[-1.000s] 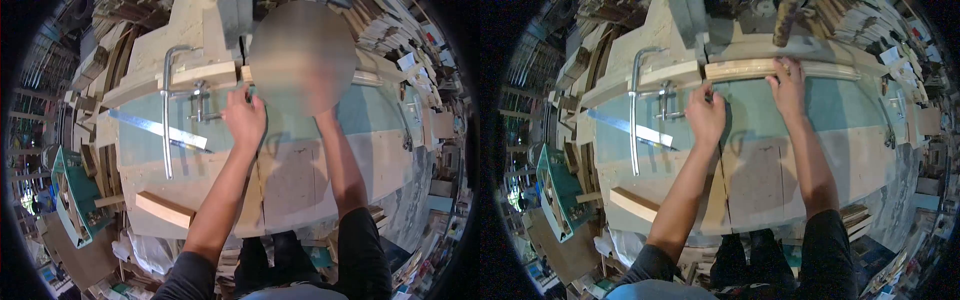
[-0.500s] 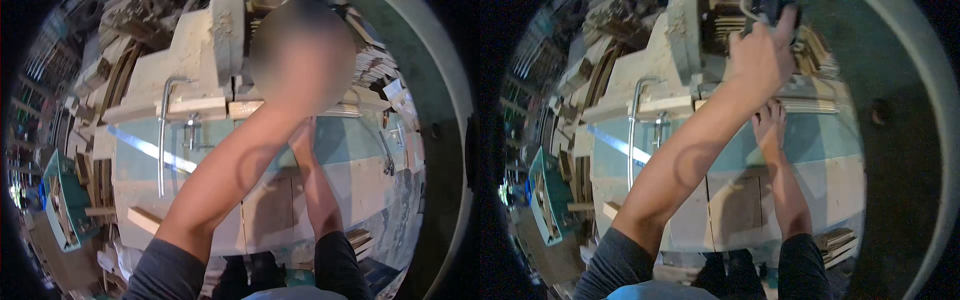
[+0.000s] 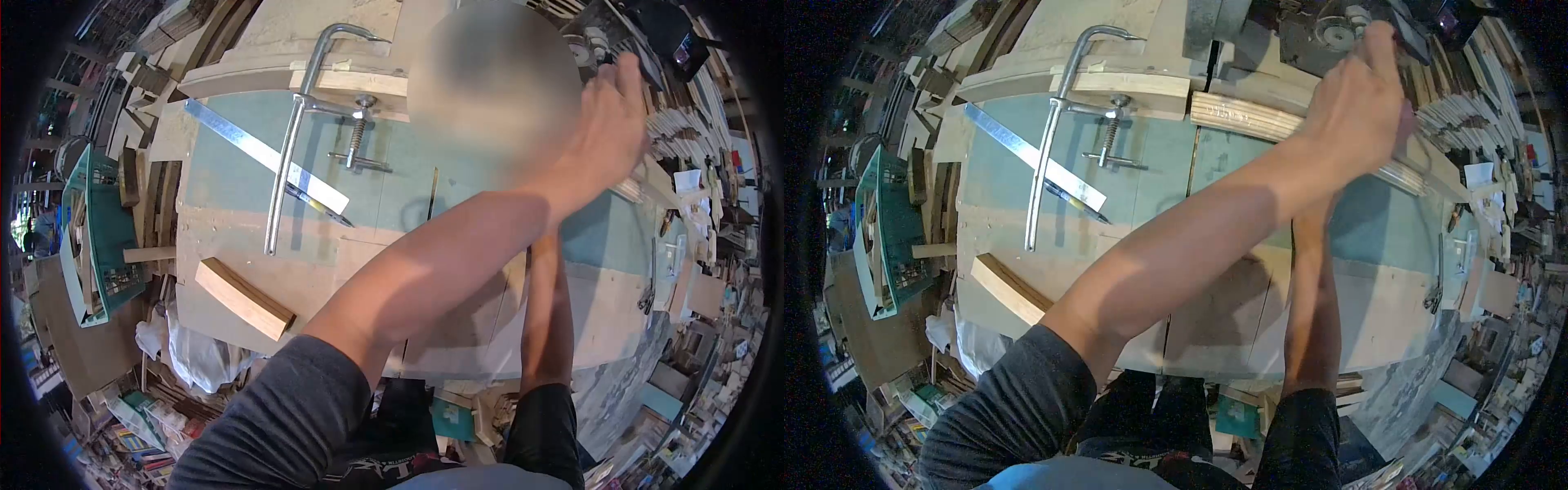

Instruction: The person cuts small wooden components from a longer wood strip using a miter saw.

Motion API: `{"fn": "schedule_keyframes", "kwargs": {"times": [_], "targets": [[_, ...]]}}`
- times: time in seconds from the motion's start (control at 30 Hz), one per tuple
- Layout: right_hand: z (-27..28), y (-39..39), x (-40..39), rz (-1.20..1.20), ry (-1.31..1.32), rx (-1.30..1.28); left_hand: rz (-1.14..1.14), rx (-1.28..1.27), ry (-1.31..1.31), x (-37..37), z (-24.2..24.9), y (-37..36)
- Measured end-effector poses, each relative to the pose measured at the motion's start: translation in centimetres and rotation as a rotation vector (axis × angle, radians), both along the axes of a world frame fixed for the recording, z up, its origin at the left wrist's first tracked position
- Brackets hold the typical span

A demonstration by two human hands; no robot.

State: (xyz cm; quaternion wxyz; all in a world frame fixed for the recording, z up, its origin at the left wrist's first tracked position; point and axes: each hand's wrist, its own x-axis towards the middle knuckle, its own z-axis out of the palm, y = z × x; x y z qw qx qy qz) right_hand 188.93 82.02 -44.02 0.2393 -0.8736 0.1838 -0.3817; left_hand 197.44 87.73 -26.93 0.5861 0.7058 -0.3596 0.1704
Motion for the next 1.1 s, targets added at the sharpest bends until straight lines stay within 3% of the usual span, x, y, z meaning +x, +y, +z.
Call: {"fn": "schedule_keyframes", "kwargs": {"times": [0.07, 0.17, 0.23, 0.43, 0.5, 0.53, 0.63, 0.73, 0.83, 0.9, 1.0, 1.1], "targets": [[-0.2, -0.2, 0.0, -0.014, -0.006, 0.001, -0.188, 0.018, 0.265, 0.7, -0.5, 0.3], [-0.2, -0.3, -0.1, -0.004, -0.001, 0.022, -0.211, -0.044, 0.180, 2.1, -2.7, -1.5], [0.9, 0.1, -0.1, 0.081, 0.043, 0.062, -0.241, -0.048, 0.272, 2.4, -2.4, -1.8], [0.5, -1.0, -0.4, 0.053, 0.110, -0.261, -0.321, -0.060, 0.447, 2.4, -2.5, -1.9], [0.7, -0.9, -0.5, 0.100, 0.313, -0.282, -0.316, -0.082, 0.453, 2.0, -2.5, -1.7], [1.1, -0.2, -0.3, 0.101, 0.312, -0.281, -0.310, -0.085, 0.480, 1.6, -2.4, -1.5], [0.7, 0.7, 0.3, -0.066, -0.007, 0.098, -0.281, -0.050, 0.537, 0.2, -1.5, -0.4], [-2.4, -2.0, 1.1, 0.166, -0.019, -0.064, -0.251, 0.014, 0.548, -1.1, -1.4, 0.4], [-1.8, -1.5, 1.0, 0.116, 0.145, 0.004, -0.270, 0.037, 0.516, -2.3, -1.9, 1.1], [0.0, -1.0, 0.5, -0.156, 0.366, -0.556, -0.260, 0.017, 0.467, -3.5, -2.2, 1.8], [1.4, 0.3, 0.5, -0.266, 0.495, -0.648, -0.275, 0.028, 0.506, -4.9, -2.0, 2.4], [2.5, 1.1, 0.5, -0.268, 0.444, -0.749, -0.291, 0.036, 0.492, -6.0, -2.2, 3.0]]}}
